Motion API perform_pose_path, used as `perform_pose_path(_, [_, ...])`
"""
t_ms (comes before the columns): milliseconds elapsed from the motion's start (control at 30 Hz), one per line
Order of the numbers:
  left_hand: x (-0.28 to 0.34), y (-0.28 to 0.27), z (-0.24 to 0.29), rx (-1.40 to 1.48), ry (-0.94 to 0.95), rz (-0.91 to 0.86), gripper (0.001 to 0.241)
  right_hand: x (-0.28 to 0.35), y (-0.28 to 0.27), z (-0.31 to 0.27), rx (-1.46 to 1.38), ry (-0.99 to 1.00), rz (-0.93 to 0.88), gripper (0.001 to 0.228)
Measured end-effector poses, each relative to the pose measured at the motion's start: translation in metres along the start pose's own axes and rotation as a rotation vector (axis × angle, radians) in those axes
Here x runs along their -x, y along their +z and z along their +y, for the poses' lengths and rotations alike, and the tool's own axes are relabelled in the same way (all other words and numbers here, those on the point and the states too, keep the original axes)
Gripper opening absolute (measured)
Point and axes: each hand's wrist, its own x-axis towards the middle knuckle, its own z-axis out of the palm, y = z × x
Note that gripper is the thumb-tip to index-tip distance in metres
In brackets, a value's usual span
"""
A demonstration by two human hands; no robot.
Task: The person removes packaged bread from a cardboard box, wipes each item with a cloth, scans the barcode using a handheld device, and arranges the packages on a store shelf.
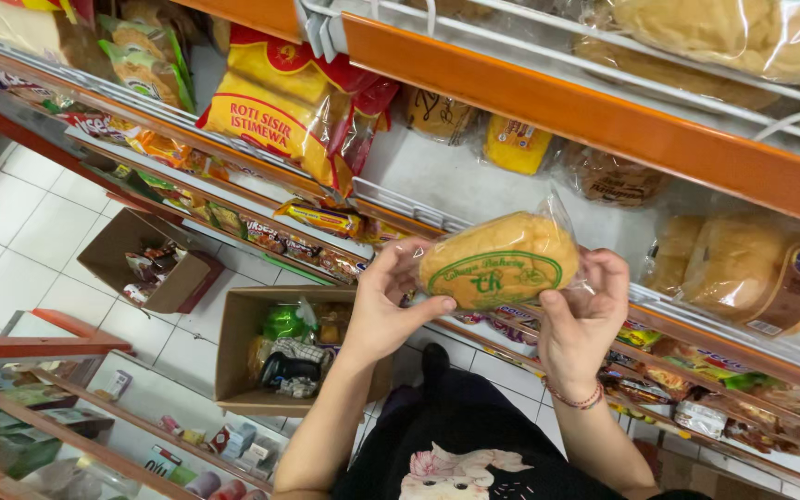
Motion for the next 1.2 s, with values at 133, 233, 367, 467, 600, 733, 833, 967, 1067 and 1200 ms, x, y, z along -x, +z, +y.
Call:
perform_pose_path(133, [-0.009,0.009,-0.022,0.246,0.004,0.084,0.063,-0.005,0.015,0.009,-0.099,0.002,-0.074,0.073])
perform_pose_path(233, [-0.01,0.008,-0.031,0.333,-0.003,0.113,0.066,-0.004,0.029,0.008,0.004,0.089,-0.166,0.108])
perform_pose_path(367, [-0.011,-0.005,-0.038,0.345,0.036,0.105,0.065,-0.008,0.037,0.018,0.063,0.115,-0.156,0.106])
perform_pose_path(467, [-0.011,-0.012,-0.039,0.284,0.023,0.128,0.044,-0.007,0.031,0.021,0.077,0.12,-0.14,0.098])
perform_pose_path(600, [-0.018,-0.016,-0.028,0.11,0.09,0.068,0.046,-0.003,0.034,0.025,0.137,0.065,-0.091,0.095])
perform_pose_path(733, [-0.023,-0.018,-0.009,-0.034,0.06,0.035,0.051,0.001,0.044,0.025,0.211,0.046,-0.108,0.097])
perform_pose_path(833, [-0.029,-0.024,0.002,-0.157,0.136,-0.028,0.044,-0.002,0.044,0.018,0.2,0.054,-0.095,0.094])
perform_pose_path(967, [-0.036,-0.028,0.015,-0.226,0.177,-0.056,0.054,-0.01,0.03,0.001,0.269,0.076,-0.025,0.077])
perform_pose_path(1067, [-0.035,-0.02,0.027,0.017,0.1,-0.079,0.082,-0.013,0.027,-0.004,0.11,0.021,0.066,0.064])
perform_pose_path(1200, [-0.036,-0.001,0.045,0.022,0.106,-0.152,0.112,-0.013,0.034,-0.018,0.016,-0.099,0.139,0.06])
